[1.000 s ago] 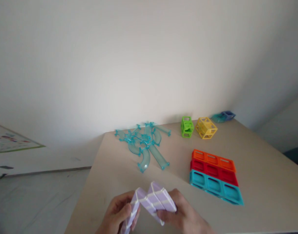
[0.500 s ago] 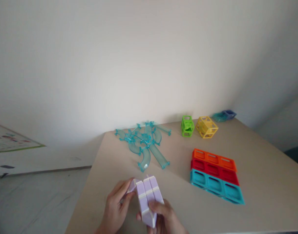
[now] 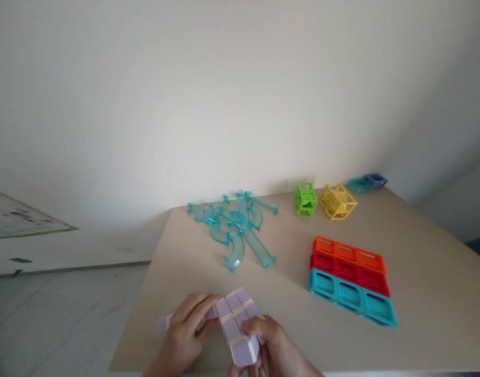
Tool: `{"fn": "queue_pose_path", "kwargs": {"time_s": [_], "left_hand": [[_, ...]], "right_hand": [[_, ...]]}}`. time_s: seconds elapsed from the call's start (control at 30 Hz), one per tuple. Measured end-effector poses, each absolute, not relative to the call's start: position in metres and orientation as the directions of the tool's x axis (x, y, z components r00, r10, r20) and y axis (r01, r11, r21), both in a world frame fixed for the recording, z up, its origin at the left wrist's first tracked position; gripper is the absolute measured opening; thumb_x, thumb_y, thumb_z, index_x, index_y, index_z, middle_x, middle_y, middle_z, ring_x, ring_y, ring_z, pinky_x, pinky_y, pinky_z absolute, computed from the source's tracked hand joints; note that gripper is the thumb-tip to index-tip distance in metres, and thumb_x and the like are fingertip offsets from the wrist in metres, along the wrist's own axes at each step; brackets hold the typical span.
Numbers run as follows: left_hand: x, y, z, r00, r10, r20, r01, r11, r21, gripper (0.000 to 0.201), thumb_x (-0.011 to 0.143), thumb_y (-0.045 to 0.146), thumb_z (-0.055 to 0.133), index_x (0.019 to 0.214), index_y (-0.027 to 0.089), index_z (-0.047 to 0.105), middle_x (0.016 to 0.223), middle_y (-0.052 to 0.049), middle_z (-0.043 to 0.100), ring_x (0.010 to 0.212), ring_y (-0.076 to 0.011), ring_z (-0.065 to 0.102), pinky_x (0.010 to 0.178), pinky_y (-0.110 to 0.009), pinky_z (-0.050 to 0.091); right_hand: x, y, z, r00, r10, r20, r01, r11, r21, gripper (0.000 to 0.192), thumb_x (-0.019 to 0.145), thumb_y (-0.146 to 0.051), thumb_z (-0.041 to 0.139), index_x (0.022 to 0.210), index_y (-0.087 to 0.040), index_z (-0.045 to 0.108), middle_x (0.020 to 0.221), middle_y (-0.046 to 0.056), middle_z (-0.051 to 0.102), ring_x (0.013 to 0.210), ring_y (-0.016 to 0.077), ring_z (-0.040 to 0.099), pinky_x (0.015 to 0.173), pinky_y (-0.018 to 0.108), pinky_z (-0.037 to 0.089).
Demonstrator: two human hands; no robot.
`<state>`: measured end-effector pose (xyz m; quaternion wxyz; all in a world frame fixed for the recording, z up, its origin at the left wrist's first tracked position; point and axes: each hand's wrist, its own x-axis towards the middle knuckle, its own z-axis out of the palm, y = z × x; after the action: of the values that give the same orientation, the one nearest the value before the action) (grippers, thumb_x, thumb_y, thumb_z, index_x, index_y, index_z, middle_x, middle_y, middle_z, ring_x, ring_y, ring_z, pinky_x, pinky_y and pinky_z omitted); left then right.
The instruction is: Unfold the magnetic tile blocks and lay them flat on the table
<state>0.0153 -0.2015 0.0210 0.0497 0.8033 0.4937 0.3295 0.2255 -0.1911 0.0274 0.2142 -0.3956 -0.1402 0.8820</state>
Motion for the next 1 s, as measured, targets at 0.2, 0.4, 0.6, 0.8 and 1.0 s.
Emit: {"fn": "queue_pose_path", "kwargs": {"time_s": [0.2,0.4,0.6,0.8,1.0], "left_hand": [[0.017,-0.204,0.02,0.29,0.74,0.607,0.753,-0.568,0.332,0.032,0.085,0.007,0.054,0.115,0.016,0.06,0.093,-0.008,0.07,0.087,-0.0187,0.064,0.077,-0.031,0.05],[0.012,-0.201,0.022,0.267,0.638,0.722,0.782,-0.582,0.224,0.041,0.081,0.003,0.059,0.119,0.016,0.059,0.095,-0.008,0.072,0.089,-0.0206,0.064,0.081,-0.036,0.047],[0.01,-0.203,0.024,0.428,0.737,0.524,0.695,-0.639,0.331,0.037,0.084,0.006,0.054,0.119,0.015,0.058,0.1,-0.011,0.069,0.088,-0.0212,0.062,0.078,-0.036,0.048],[0.019,-0.208,0.045,0.549,0.813,0.192,0.623,-0.552,0.554,0.019,0.088,0.021,0.052,0.104,0.019,0.062,0.085,-0.006,0.065,0.078,-0.0203,0.058,0.071,-0.035,0.047],[0.025,-0.208,0.054,0.505,0.853,0.127,0.686,-0.487,0.541,0.017,0.08,0.022,0.067,0.096,0.02,0.062,0.089,-0.006,0.065,0.084,-0.0204,0.06,0.075,-0.032,0.05]], "right_hand": [[0.224,-0.196,0.037,-0.577,0.548,-0.605,-0.352,-0.836,-0.421,0.03,0.07,-0.039,0.06,0.083,-0.012,0.059,0.056,0.004,0.065,0.039,0.0146,0.061,0.031,0.015,0.035],[0.219,-0.202,0.034,-0.571,0.592,-0.569,-0.328,-0.799,-0.504,0.032,0.069,-0.041,0.064,0.077,-0.011,0.061,0.053,0.004,0.064,0.044,0.0134,0.061,0.039,0.017,0.041],[0.246,-0.18,0.041,-0.613,0.54,-0.577,0.021,-0.718,-0.695,0.026,0.069,-0.037,0.061,0.079,-0.014,0.055,0.055,0.009,0.069,0.031,0.0111,0.052,0.031,0.016,0.034],[0.27,-0.16,0.047,-0.599,0.55,-0.581,0.183,-0.613,-0.769,0.005,0.067,-0.019,0.057,0.065,-0.015,0.059,0.043,-0.001,0.059,0.031,0.0103,0.049,0.03,0.016,0.031],[0.26,-0.156,0.038,-0.515,0.644,-0.566,0.136,-0.591,-0.795,0.006,0.062,-0.018,0.059,0.058,-0.014,0.06,0.042,-0.005,0.049,0.034,0.0073,0.039,0.032,0.017,0.025]]}}
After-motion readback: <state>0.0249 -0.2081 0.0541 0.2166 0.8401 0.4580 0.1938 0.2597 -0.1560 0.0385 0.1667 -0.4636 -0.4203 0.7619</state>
